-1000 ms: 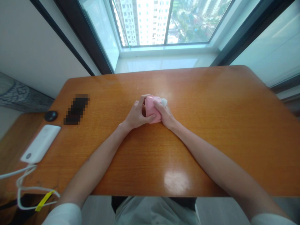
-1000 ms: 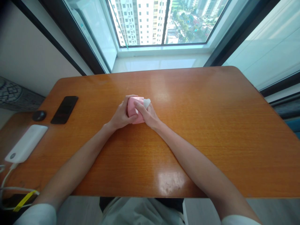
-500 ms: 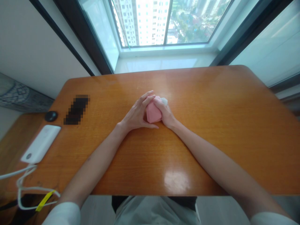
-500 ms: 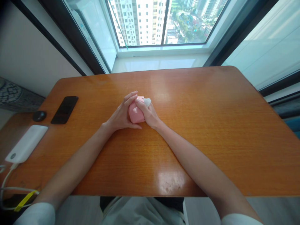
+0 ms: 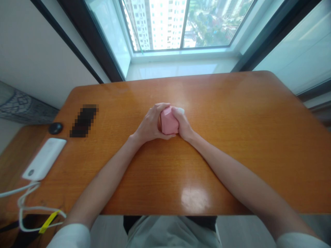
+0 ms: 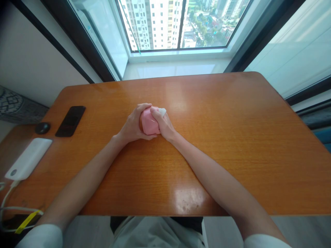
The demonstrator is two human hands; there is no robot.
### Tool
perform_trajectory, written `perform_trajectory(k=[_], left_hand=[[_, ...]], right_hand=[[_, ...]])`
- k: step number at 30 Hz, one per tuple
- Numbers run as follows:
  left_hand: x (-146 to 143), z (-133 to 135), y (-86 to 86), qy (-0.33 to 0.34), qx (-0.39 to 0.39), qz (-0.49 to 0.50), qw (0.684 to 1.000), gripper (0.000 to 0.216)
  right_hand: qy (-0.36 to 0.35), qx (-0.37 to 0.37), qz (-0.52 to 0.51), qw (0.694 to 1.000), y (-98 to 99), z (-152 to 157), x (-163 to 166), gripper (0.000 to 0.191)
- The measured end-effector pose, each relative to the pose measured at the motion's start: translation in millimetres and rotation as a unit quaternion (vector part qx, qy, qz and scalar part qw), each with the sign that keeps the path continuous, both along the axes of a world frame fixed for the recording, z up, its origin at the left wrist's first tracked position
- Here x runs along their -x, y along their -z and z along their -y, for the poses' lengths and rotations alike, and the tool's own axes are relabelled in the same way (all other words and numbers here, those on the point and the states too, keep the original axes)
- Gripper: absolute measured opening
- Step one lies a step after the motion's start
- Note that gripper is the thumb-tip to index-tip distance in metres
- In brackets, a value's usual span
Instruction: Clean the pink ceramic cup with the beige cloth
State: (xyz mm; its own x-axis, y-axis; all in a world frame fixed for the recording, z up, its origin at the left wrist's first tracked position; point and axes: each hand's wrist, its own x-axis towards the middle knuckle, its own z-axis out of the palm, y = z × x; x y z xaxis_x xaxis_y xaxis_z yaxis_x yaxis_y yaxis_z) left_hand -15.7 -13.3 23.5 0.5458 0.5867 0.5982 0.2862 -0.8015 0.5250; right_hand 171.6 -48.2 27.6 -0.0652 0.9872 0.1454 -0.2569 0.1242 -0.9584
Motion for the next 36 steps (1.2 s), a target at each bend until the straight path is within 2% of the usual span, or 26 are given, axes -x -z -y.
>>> perform_trajectory(k=[4,7,14,30,33,36], left_hand=[[-3,4,3.3,-0.007,0.147,0.043,0.988,0.086],[-4,4,8.2,0.006,0.184,0.072,0.980,0.080],[-4,3,9.2,0.013,0.185,0.070,0.980,0.089],[-3,0,14.9,0.035,0.189,0.074,0.979,0.091],[-1,-3,17.9,0.048,0.146,0.076,0.985,0.096],[0,-6,17.3,0.068,0.052,0.082,0.993,0.114]], right_hand=[[-0.012,-0.005,0.067,0.998,-5.7,5,-1,0.065],[-0.015,-0.030,0.090,0.995,-10.8,9,0,0.064],[0.001,-0.032,0.086,0.996,-9.5,8,1,0.063],[0.017,-0.021,0.099,0.995,-6.7,8,1,0.064],[0.011,-0.019,0.081,0.996,-5.0,7,1,0.061],[-0.013,-0.020,0.054,0.998,-4.7,6,1,0.059]])
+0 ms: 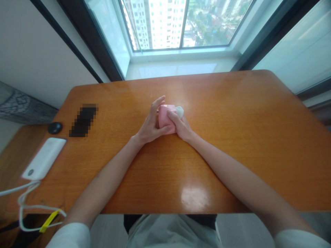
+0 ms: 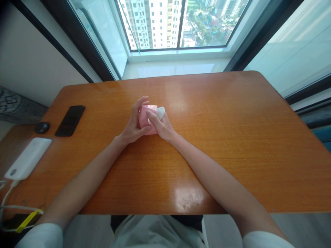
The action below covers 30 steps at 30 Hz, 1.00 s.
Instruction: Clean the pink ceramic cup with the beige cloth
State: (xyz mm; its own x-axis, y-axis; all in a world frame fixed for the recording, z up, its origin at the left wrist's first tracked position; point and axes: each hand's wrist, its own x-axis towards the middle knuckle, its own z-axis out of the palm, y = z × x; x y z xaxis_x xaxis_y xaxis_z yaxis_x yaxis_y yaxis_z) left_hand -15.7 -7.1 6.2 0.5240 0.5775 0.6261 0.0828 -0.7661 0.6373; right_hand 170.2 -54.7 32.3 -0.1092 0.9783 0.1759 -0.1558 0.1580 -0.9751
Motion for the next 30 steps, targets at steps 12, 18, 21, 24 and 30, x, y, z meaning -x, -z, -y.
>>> perform_trajectory(k=[12,18,21,24,30], left_hand=[[18,-8,-11.2,-0.031,-0.173,-0.141,0.974,0.128],[13,-6,-8.7,-0.032,-0.159,-0.117,0.980,0.125],[12,-6,-8.9,-0.033,-0.157,-0.109,0.981,0.122],[12,-6,-9.2,-0.034,-0.158,-0.101,0.982,0.120],[11,-5,-9.0,-0.042,-0.167,-0.110,0.979,0.120]], right_hand=[[0.023,0.022,0.003,1.000,-1.5,-1,1,0.062],[0.033,0.010,0.002,0.999,-1.6,-2,1,0.061],[0.031,0.011,0.004,0.999,-1.5,-1,1,0.060],[0.031,0.013,0.005,0.999,-1.6,-1,0,0.060],[0.031,0.005,0.002,1.000,0.6,-3,0,0.058]])
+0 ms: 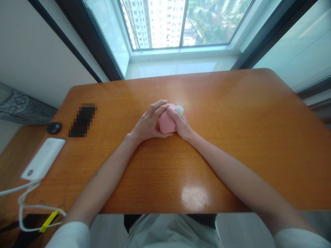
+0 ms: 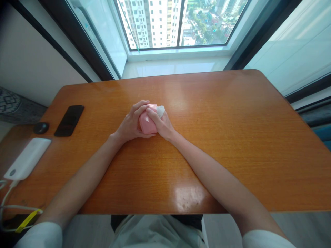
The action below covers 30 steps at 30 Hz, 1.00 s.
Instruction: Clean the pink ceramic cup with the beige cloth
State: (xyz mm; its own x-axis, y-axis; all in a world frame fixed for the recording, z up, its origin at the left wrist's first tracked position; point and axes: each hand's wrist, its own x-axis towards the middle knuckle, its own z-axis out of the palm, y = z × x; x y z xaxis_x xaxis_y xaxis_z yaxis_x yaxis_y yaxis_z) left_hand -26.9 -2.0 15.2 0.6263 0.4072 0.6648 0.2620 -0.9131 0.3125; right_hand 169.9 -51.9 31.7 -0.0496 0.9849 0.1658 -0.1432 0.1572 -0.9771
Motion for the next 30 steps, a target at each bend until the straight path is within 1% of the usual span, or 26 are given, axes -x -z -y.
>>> perform_trajectory(k=[8,14,17,21,27,30], left_hand=[[-1,2,-1.5,-0.015,0.015,-0.001,1.000,0.120],[-2,3,-3.2,-0.013,0.022,0.009,1.000,0.121],[-2,3,-4.1,-0.020,0.036,0.001,0.999,0.122],[-4,4,-5.6,-0.017,0.036,0.016,0.999,0.121],[-5,6,-8.6,-0.009,0.068,0.033,0.997,0.117],[-7,6,-10.3,-0.004,0.085,0.040,0.996,0.111]], right_hand=[[0.006,0.014,0.012,1.000,-1.9,1,1,0.062],[0.004,0.009,0.005,1.000,-5.0,2,1,0.061],[0.008,0.011,0.011,1.000,-4.6,1,1,0.063],[0.013,0.015,0.015,1.000,-2.5,1,0,0.064],[0.011,0.022,0.018,1.000,0.6,0,-1,0.064],[0.004,0.020,0.010,1.000,0.0,0,-1,0.064]])
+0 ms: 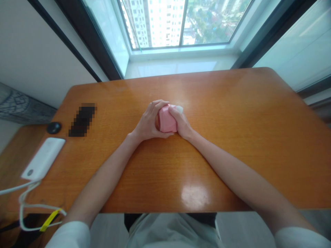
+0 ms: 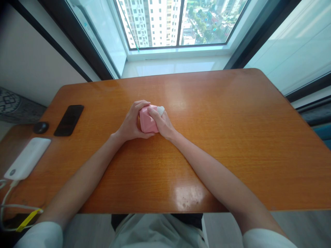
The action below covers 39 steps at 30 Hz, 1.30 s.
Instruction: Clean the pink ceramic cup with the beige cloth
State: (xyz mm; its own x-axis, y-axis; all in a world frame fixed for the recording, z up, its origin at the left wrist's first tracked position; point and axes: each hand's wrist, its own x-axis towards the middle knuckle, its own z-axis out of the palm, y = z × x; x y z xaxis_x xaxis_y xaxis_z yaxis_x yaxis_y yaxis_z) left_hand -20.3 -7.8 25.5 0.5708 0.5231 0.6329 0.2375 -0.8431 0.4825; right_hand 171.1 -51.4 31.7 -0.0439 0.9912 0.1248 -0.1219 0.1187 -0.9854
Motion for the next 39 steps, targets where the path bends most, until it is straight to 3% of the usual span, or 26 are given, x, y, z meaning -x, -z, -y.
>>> perform_trajectory(k=[4,14,18,31,39], left_hand=[[-1,0,-1.9,0.008,0.033,0.023,0.999,0.101],[-2,0,3.3,0.012,0.200,0.055,0.978,0.088],[-3,0,5.3,0.015,0.221,0.062,0.973,0.086],[0,-1,14.6,0.034,0.172,0.055,0.983,0.089],[9,-4,8.3,0.045,-0.017,0.021,0.999,0.112]], right_hand=[[-0.011,-0.002,0.009,1.000,-0.6,-1,-1,0.067],[-0.021,-0.005,-0.001,1.000,1.0,-1,-1,0.064],[-0.015,-0.014,0.007,1.000,-0.6,-1,-1,0.065],[-0.012,-0.007,-0.002,1.000,-3.5,2,0,0.066],[-0.007,-0.012,-0.034,0.999,-6.6,1,3,0.059]])
